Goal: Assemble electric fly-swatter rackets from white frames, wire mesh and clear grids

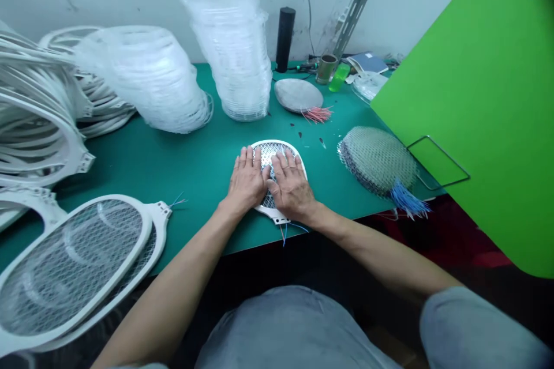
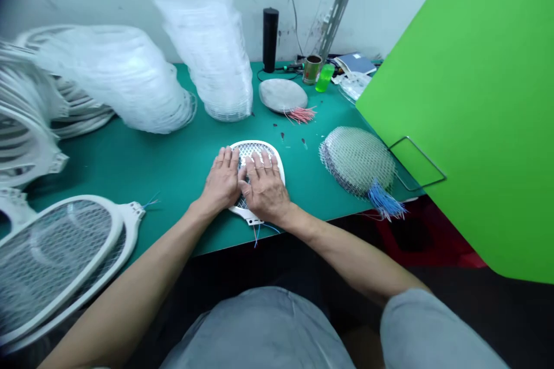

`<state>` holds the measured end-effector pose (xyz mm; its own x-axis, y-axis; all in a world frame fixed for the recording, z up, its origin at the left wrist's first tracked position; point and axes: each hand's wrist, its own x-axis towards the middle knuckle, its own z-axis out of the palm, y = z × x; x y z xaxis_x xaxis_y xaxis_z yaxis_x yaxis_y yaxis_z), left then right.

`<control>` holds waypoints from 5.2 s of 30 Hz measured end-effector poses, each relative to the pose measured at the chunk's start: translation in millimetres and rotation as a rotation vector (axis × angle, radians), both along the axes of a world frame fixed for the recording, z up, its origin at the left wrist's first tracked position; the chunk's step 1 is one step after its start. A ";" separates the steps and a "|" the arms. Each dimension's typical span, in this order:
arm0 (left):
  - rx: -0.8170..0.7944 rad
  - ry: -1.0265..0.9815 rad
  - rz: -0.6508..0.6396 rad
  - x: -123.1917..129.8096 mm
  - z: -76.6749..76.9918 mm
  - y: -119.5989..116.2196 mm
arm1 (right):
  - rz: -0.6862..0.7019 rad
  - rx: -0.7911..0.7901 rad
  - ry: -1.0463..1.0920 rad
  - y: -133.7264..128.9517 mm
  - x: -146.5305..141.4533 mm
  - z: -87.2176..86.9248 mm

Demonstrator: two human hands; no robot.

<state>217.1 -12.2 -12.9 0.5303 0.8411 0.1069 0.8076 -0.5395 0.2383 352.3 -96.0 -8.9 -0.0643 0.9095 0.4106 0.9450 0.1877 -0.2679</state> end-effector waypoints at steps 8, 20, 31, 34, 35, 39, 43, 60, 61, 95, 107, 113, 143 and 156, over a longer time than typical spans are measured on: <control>-0.004 -0.013 -0.033 -7.3 -5.5 1.1 | -0.052 0.040 0.056 -0.4 -26.6 2.6; 0.007 -0.139 0.027 -8.5 26.3 20.0 | -0.053 0.058 0.100 57.8 65.8 17.2; -0.054 0.049 -0.118 13.1 2.4 62.3 | 0.169 -0.333 -0.058 129.6 62.9 -8.9; -0.075 -0.044 -0.084 7.4 7.9 55.6 | 0.133 -0.289 -0.020 120.5 65.9 -0.6; -0.059 -0.075 -0.056 5.5 9.1 49.5 | 0.115 -0.252 -0.010 115.4 65.8 1.2; 0.065 -0.065 -0.038 2.6 5.1 13.0 | 0.043 -0.132 -0.008 91.9 57.8 -7.2; 0.049 -0.016 -0.047 5.8 1.6 -4.8 | -0.042 -0.173 0.020 83.3 52.9 -20.5; -1.099 -1.124 0.643 -74.2 10.9 -206.2 | -0.061 -0.210 0.048 28.9 32.9 -19.5; -1.123 -1.166 0.653 -73.7 10.9 -205.8 | -0.074 -0.199 0.056 21.5 29.2 -20.7; -0.760 -1.731 0.705 -25.7 15.6 -128.4 | -0.094 -0.140 0.028 -85.9 -66.3 11.4; -0.520 -1.394 0.581 -28.8 4.3 -131.4 | 0.144 -0.196 -0.325 -89.3 -59.1 19.7; -0.132 -0.810 0.189 -71.1 44.4 -109.0 | 0.375 0.263 -0.015 -61.3 3.8 99.4; 0.309 -0.529 -0.356 -70.5 113.4 -68.7 | 0.431 0.244 0.037 -35.0 2.8 145.1; -0.007 -0.600 -0.204 -123.7 100.4 -53.5 | 0.329 0.159 0.393 -32.4 67.9 103.4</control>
